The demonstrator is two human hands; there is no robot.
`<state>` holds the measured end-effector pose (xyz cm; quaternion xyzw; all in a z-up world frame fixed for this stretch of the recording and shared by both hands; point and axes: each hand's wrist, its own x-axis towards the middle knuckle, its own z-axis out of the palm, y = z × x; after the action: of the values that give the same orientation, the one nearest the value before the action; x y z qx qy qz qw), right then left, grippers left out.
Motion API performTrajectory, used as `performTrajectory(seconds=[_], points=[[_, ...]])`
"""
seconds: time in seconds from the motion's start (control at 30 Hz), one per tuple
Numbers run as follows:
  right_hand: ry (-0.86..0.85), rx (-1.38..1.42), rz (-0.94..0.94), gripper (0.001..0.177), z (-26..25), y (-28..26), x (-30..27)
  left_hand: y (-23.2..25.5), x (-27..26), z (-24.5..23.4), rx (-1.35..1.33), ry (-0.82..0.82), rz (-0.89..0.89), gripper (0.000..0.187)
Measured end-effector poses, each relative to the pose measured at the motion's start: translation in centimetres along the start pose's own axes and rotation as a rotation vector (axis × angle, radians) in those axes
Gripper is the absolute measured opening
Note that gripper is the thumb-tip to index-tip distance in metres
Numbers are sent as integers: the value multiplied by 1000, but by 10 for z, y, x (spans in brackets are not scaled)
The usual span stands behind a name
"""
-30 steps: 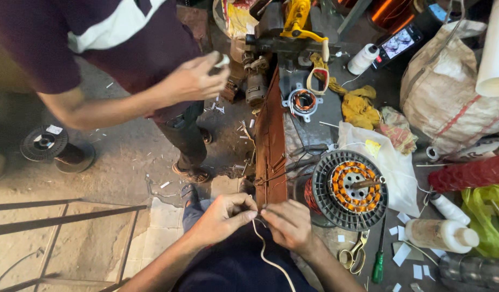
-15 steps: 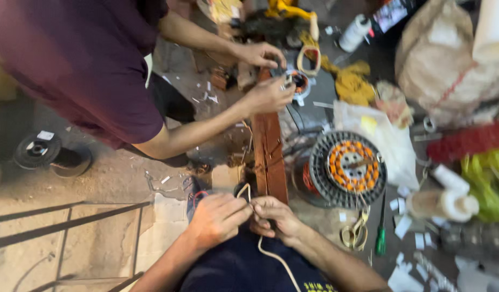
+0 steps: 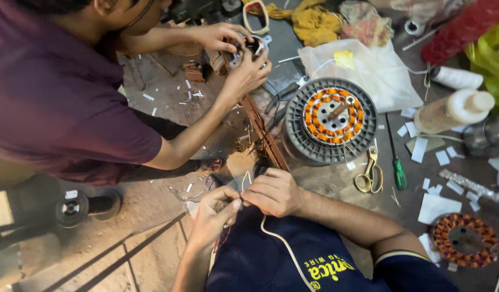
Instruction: The person works on a motor stator, stripping wire insulation with shears, twisting wires together, and inserting white insulating tubes into the stator slots. A coworker works on a similar component nearby.
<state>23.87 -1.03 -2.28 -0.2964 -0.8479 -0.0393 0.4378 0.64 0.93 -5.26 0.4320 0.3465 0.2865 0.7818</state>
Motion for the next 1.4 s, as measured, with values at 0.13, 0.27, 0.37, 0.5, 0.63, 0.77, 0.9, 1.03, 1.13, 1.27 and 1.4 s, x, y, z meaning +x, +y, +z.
performTrajectory(seconds=[0.13, 0.27, 0.37, 0.5, 0.63, 0.77, 0.9, 1.03, 1.13, 1.27, 1.4], points=[[-119, 331, 387, 16, 16, -6, -21, 32, -5, 12, 793, 41, 538, 13], [-240, 1501, 1322, 27, 28, -15, -33, 59, -8, 16, 1261, -67, 983, 23], [-163, 1340, 1326, 30, 17, -4, -28, 58, -4, 15, 1243, 69, 1026, 21], [17, 748, 912, 20, -10, 5, -7, 39, 2, 5, 647, 221, 464, 7], [41, 756, 641, 28, -3, -12, 15, 7, 6, -6, -45, 58, 10, 9], [92, 859, 734, 9, 1, -11, 17, -11, 11, -13, -238, -25, -117, 11], [85, 807, 680, 5, 4, -12, 5, -11, 12, -12, -198, -28, -128, 11], [170, 979, 849, 17, 15, -18, 3, -4, 18, 2, 121, -12, 166, 4], [496, 1150, 915, 22, 13, -9, 2, -2, 18, 11, 442, 66, 377, 5], [758, 1150, 802, 19, -8, 17, -2, -3, 25, 18, 63, 114, 256, 5], [161, 1021, 812, 28, -3, -3, -3, 1, 27, 24, 21, 40, 479, 10]])
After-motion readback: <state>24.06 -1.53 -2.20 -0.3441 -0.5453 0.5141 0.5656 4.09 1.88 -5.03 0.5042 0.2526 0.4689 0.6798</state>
